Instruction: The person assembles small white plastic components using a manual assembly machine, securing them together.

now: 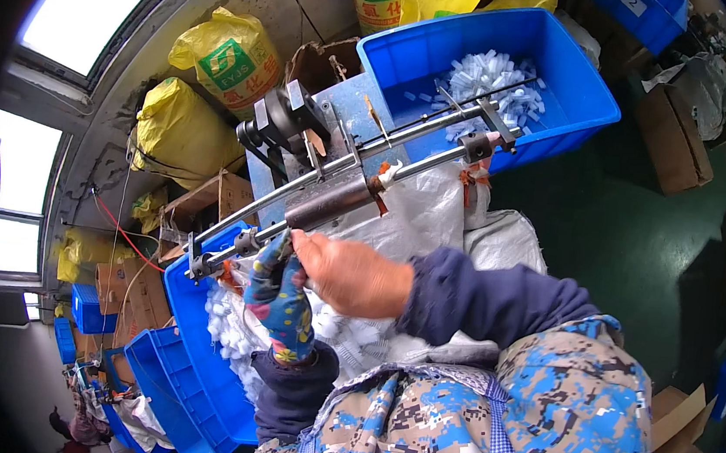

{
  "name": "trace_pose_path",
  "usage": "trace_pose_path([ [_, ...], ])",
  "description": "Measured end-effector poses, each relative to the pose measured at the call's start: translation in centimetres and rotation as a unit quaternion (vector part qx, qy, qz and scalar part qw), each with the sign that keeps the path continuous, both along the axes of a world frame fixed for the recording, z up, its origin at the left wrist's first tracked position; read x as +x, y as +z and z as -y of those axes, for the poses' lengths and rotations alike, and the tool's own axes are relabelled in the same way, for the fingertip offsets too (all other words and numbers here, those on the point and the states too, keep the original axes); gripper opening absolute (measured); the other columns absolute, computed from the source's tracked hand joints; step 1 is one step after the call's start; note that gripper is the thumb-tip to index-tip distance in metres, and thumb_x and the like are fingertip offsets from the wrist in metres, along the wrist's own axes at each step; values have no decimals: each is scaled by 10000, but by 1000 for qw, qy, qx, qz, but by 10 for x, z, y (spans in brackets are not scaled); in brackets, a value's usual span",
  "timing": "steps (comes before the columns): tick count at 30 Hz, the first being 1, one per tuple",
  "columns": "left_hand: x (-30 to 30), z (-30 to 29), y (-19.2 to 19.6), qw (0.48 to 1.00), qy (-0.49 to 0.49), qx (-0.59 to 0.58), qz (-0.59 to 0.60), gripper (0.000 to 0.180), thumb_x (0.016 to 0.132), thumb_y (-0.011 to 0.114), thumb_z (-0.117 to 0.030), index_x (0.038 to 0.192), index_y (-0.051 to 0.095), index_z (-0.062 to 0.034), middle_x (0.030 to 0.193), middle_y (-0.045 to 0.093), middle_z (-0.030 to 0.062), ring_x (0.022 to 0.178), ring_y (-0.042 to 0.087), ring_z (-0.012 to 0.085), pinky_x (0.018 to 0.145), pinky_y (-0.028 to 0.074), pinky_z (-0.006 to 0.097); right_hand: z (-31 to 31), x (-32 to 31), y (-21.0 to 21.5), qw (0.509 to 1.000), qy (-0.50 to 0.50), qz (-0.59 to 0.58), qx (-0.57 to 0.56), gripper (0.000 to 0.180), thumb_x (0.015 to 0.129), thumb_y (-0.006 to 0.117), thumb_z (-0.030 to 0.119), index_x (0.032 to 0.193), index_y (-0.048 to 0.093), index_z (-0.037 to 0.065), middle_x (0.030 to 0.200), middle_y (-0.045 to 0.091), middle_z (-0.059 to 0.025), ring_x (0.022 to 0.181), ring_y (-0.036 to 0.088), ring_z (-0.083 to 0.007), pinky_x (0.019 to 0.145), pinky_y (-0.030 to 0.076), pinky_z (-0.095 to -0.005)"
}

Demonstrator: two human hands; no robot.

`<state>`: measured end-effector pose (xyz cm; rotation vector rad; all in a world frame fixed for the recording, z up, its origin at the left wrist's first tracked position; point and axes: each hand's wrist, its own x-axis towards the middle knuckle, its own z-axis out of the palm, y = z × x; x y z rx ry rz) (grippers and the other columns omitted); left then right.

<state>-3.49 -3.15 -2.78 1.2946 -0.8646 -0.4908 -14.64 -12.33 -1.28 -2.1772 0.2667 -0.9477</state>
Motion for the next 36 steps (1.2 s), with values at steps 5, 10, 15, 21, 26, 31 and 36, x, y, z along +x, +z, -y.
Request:
trace_pose_path([
  [5,6,-4,5,953,-33,147,264,606,691,708,-41,1251,477,-41,1050,569,131,906,568,234,792,462,324,54,-16,18,962,-110,-219,-121,150,734,499,-1,882,520,18,801,545,-148,631,587,-317,548,488,-382],
  [10,10,-8,-29,729,-149,394,539,396,669,713,-253,1010,601,-86,1032,563,161,945,550,339,802,438,384,122,37,5,930,-209,-228,-200,62,737,525,32,751,577,62,840,555,-134,878,573,-299,682,473,-400],
  [15,18,-6,-40,751,-140,389,515,137,669,688,-142,788,651,-85,820,597,107,787,571,313,689,462,405,145,67,-8,871,-238,-403,-151,198,797,569,166,952,685,129,1109,550,-92,1069,501,-272,874,370,-470],
  [21,26,-15,-22,846,-146,291,422,179,686,677,-75,864,659,-66,803,607,112,768,589,299,661,471,372,149,69,-20,878,-231,-382,-173,190,812,559,162,950,680,113,1089,573,-107,1046,521,-271,856,389,-451],
  [26,26,-24,-17,885,-140,249,367,219,700,678,-71,917,646,-84,843,606,88,779,576,288,657,459,371,151,69,-21,893,-213,-355,-175,188,812,557,154,950,680,118,1066,599,-105,1025,537,-269,857,383,-459],
  [31,20,-21,-14,897,-123,212,368,243,686,680,-36,921,643,-83,850,606,93,768,585,283,642,465,359,154,73,-19,880,-215,-388,-169,194,811,533,126,941,677,121,1048,602,-88,1104,468,-278,899,309,-520],
  [36,22,-25,-14,906,-72,150,389,257,685,671,7,928,634,-69,821,596,102,720,586,284,618,463,342,150,44,-38,849,-336,-304,-272,400,771,595,199,1128,547,27,1244,443,-139,1188,356,-311,945,243,-546],
])
